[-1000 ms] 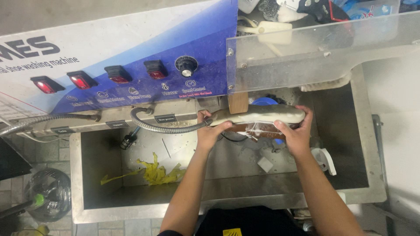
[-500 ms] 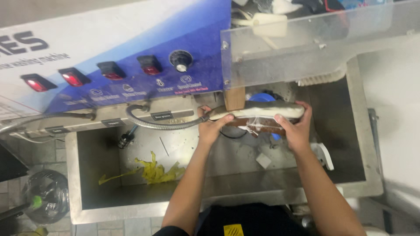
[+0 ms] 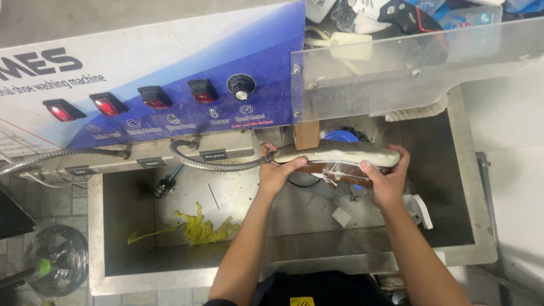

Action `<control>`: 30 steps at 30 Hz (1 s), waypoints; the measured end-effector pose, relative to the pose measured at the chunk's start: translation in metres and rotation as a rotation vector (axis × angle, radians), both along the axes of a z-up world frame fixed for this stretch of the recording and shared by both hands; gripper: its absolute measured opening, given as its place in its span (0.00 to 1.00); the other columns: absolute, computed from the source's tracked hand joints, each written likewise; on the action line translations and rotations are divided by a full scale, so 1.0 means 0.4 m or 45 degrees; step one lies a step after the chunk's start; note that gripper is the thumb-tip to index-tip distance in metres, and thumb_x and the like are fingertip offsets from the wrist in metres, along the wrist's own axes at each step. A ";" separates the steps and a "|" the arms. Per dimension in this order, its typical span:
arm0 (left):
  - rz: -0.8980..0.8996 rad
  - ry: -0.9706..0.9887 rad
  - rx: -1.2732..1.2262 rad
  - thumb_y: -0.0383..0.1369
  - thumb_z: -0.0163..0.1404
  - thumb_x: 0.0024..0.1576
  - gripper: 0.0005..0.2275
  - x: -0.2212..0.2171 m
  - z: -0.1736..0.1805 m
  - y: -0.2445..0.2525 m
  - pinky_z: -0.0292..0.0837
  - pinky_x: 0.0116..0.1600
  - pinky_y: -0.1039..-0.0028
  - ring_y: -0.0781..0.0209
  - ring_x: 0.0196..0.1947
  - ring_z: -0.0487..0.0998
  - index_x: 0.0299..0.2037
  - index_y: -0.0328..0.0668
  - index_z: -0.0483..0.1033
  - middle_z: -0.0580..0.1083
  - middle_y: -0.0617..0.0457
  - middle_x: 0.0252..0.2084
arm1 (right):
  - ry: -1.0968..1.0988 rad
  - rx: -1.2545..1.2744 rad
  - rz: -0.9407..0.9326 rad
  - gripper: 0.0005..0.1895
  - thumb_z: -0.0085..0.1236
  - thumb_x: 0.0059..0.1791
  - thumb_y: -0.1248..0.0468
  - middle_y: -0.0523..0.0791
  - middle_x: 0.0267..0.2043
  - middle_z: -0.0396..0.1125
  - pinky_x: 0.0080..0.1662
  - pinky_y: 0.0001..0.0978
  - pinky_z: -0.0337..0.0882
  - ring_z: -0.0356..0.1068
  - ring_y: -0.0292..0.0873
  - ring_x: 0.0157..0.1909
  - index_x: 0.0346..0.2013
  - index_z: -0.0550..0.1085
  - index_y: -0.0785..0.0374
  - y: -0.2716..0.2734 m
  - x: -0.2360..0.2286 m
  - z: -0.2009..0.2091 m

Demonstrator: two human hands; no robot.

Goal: The person uses a multifunctional shoe washing machine to clean a single brown shoe. They hold the shoe against a rotating brush to scrub the sole and upper, then pour water from a blue scoop to rinse it. The process is repeated several times, focusing on different areas of the shoe.

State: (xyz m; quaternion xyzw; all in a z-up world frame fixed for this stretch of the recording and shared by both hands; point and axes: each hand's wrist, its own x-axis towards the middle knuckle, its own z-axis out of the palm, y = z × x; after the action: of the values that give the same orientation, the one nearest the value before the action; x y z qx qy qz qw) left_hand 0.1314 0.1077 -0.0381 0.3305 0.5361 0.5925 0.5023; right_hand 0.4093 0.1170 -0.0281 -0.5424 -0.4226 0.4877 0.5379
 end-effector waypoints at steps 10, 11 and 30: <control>-0.049 0.330 -0.020 0.36 0.75 0.39 0.37 0.021 0.097 -0.078 0.78 0.51 0.71 0.57 0.47 0.77 0.49 0.36 0.56 0.71 0.43 0.47 | -0.140 0.234 0.048 0.41 0.68 0.44 0.66 0.47 0.60 0.59 0.63 0.36 0.67 0.63 0.42 0.62 0.67 0.56 0.57 -0.059 0.060 0.024; -0.064 0.219 -0.057 0.37 0.74 0.39 0.38 0.026 0.107 -0.088 0.78 0.52 0.71 0.57 0.49 0.78 0.49 0.36 0.56 0.71 0.43 0.48 | -0.169 0.240 0.050 0.42 0.68 0.43 0.66 0.47 0.60 0.59 0.63 0.36 0.67 0.63 0.43 0.62 0.67 0.56 0.57 -0.055 0.065 0.026; 0.013 -0.596 0.230 0.16 0.47 0.57 0.19 0.005 0.220 -0.181 0.72 0.63 0.61 0.48 0.57 0.76 0.55 0.42 0.57 0.73 0.30 0.59 | -0.244 0.134 0.766 0.54 0.74 0.32 0.72 0.51 0.65 0.60 0.62 0.41 0.65 0.63 0.47 0.66 0.65 0.53 0.58 -0.099 0.109 0.017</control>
State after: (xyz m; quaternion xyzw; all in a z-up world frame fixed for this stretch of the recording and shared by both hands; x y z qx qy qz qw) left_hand 0.1335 0.0354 0.0497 0.2253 0.3517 0.7009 0.5782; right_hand 0.4530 0.0772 -0.0212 -0.4079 -0.6375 0.5490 0.3547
